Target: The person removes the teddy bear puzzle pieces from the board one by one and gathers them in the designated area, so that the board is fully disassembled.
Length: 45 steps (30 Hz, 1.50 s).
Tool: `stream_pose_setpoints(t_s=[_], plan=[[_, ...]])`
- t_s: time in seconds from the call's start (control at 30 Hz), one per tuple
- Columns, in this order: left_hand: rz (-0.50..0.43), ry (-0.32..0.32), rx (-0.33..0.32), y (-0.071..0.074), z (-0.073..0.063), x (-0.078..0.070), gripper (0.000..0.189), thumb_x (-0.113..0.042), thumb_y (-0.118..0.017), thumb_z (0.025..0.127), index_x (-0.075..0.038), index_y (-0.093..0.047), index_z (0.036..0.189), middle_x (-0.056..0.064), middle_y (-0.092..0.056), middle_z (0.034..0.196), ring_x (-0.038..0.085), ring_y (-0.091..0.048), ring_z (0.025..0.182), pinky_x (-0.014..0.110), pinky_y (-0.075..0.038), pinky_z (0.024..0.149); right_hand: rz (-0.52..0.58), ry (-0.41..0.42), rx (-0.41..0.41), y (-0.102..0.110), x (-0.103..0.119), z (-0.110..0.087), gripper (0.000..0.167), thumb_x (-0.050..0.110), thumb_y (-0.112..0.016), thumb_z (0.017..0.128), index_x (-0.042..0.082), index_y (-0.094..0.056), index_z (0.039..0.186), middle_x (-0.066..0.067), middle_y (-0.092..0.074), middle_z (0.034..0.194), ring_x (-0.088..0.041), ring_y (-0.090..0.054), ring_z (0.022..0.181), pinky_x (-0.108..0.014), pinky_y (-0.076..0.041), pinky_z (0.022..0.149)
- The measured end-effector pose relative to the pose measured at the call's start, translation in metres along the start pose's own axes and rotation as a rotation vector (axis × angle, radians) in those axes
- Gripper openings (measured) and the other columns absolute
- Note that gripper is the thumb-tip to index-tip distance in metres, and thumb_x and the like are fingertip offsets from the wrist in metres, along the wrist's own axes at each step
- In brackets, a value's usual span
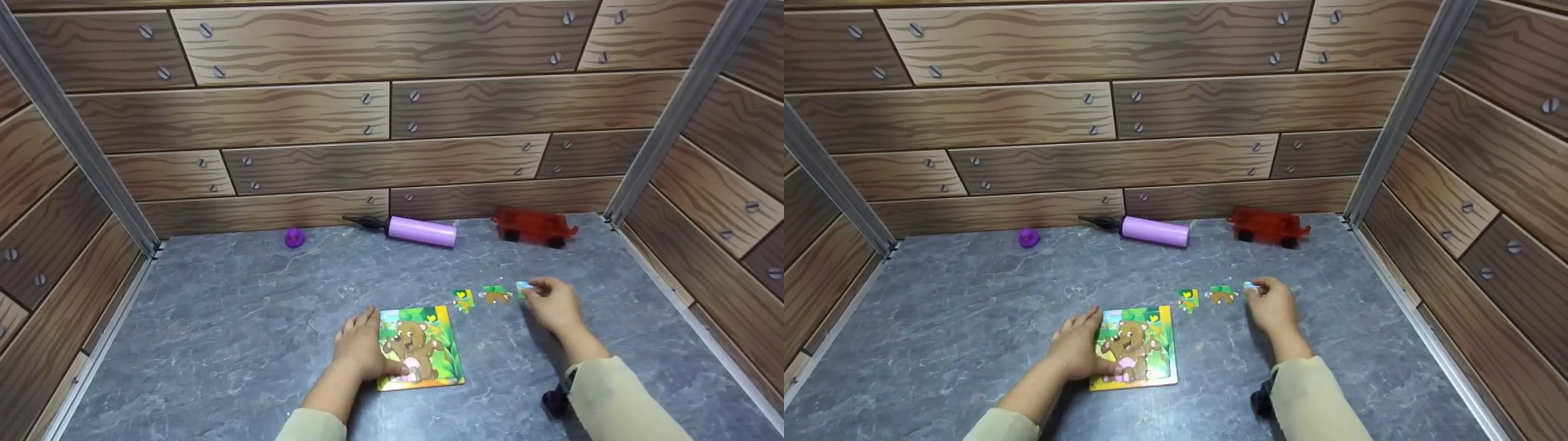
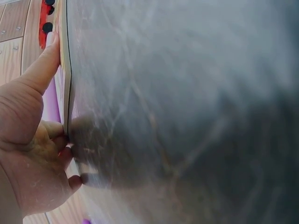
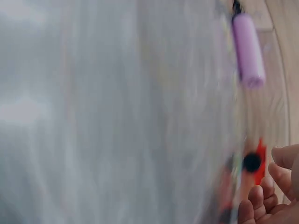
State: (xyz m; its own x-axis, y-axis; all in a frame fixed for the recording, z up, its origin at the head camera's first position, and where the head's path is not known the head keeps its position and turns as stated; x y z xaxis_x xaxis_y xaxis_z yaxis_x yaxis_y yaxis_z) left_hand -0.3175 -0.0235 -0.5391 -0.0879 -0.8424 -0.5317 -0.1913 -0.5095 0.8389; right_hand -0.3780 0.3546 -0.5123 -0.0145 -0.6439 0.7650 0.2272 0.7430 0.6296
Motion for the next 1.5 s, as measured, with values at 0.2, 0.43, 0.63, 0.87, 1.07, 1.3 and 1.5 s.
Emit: stream_pose_setpoints(t_s=[0.2, 0.43, 0.63, 0.87, 1.07, 1.3, 1.5], plan=[[-0.013, 0.005, 0.007, -0.002, 0.001, 0.001, 0.132, -0.06, -0.098, 0.062, 0.001, -0.037, 0.162, 0.019, -0.036, 0.168, 0.046, -0.031, 0.152, 0.062, -0.025, 0.124, 0.04, 0.105, 0.035, -0.021, 0.038, -0.015, 0.028, 0.005, -0.075, 0.094, -0.012, -0.072, 0.116, -0.016, -0.071, 0.095, -0.024, -0.065, 0.086, -0.028, -0.052, 0.074], [-0.011, 0.005, 0.007, -0.001, 0.001, 0.0, 0.131, -0.06, -0.098, 0.063, 0.001, -0.037, 0.162, 0.018, -0.035, 0.168, 0.045, -0.031, 0.152, 0.062, -0.025, 0.123, 0.093, 0.199, 0.126, -0.051, 0.067, -0.041, 0.023, 0.001, -0.078, 0.091, -0.009, -0.075, 0.111, -0.008, -0.069, 0.09, -0.017, -0.061, 0.082, -0.028, -0.052, 0.075], [-0.005, 0.004, 0.004, 0.0, 0.001, -0.001, 0.131, -0.06, -0.098, 0.063, 0.002, -0.037, 0.162, 0.018, -0.036, 0.168, 0.045, -0.032, 0.152, 0.062, -0.026, 0.123, 0.123, 0.236, 0.206, -0.07, 0.083, -0.061, 0.025, 0.002, -0.081, 0.089, -0.007, -0.075, 0.112, -0.008, -0.067, 0.093, -0.016, -0.059, 0.083, -0.03, -0.053, 0.075], [0.008, 0.002, 0.007, -0.001, 0.001, -0.001, 0.132, -0.061, -0.097, 0.063, 0.002, -0.037, 0.162, 0.019, -0.036, 0.168, 0.045, -0.032, 0.151, 0.062, -0.027, 0.123, 0.08, 0.198, 0.402, -0.096, 0.09, -0.078, 0.046, 0.009, -0.083, 0.088, -0.009, -0.069, 0.128, -0.011, -0.066, 0.099, -0.02, -0.058, 0.086, -0.036, -0.053, 0.078], [-0.002, 0.0, 0.009, -0.001, 0.001, -0.002, 0.131, -0.061, -0.097, 0.063, 0.002, -0.037, 0.162, 0.019, -0.036, 0.168, 0.046, -0.031, 0.152, 0.064, -0.026, 0.123, 0.005, 0.141, 0.495, -0.111, 0.089, -0.085, 0.051, 0.009, -0.087, 0.085, -0.008, -0.068, 0.13, -0.009, -0.066, 0.105, -0.022, -0.059, 0.094, -0.045, -0.055, 0.086], [0.009, -0.002, 0.018, -0.001, 0.0, -0.005, 0.132, -0.063, -0.096, 0.063, 0.003, -0.038, 0.161, 0.02, -0.036, 0.168, 0.047, -0.031, 0.152, 0.064, -0.025, 0.123, -0.092, 0.101, 0.493, -0.117, 0.089, -0.087, 0.044, 0.004, -0.086, 0.085, -0.002, -0.073, 0.126, -0.01, -0.072, 0.115, -0.027, -0.065, 0.108, -0.054, -0.054, 0.099], [0.023, 0.017, 0.064, 0.001, 0.0, -0.007, 0.129, -0.062, -0.094, 0.069, 0.004, -0.035, 0.162, 0.022, -0.032, 0.169, 0.048, -0.028, 0.153, 0.063, -0.023, 0.125, -0.118, 0.125, 0.472, -0.119, 0.092, -0.089, 0.038, 0.002, -0.086, 0.085, 0.0, -0.075, 0.121, -0.011, -0.072, 0.116, -0.03, -0.066, 0.111, -0.056, -0.053, 0.101]])
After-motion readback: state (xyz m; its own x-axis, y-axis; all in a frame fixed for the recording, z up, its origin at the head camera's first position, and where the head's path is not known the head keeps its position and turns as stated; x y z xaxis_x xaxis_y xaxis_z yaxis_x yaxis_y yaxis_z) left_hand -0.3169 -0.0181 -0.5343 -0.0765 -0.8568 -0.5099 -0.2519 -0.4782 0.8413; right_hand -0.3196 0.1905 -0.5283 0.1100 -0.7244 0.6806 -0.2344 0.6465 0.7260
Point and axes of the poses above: each hand's wrist, its own z-axis towards the middle knuckle, its own y-axis out of the back of the hand, x = y × z, the point moved 8 cm from there along z, towards the middle knuckle
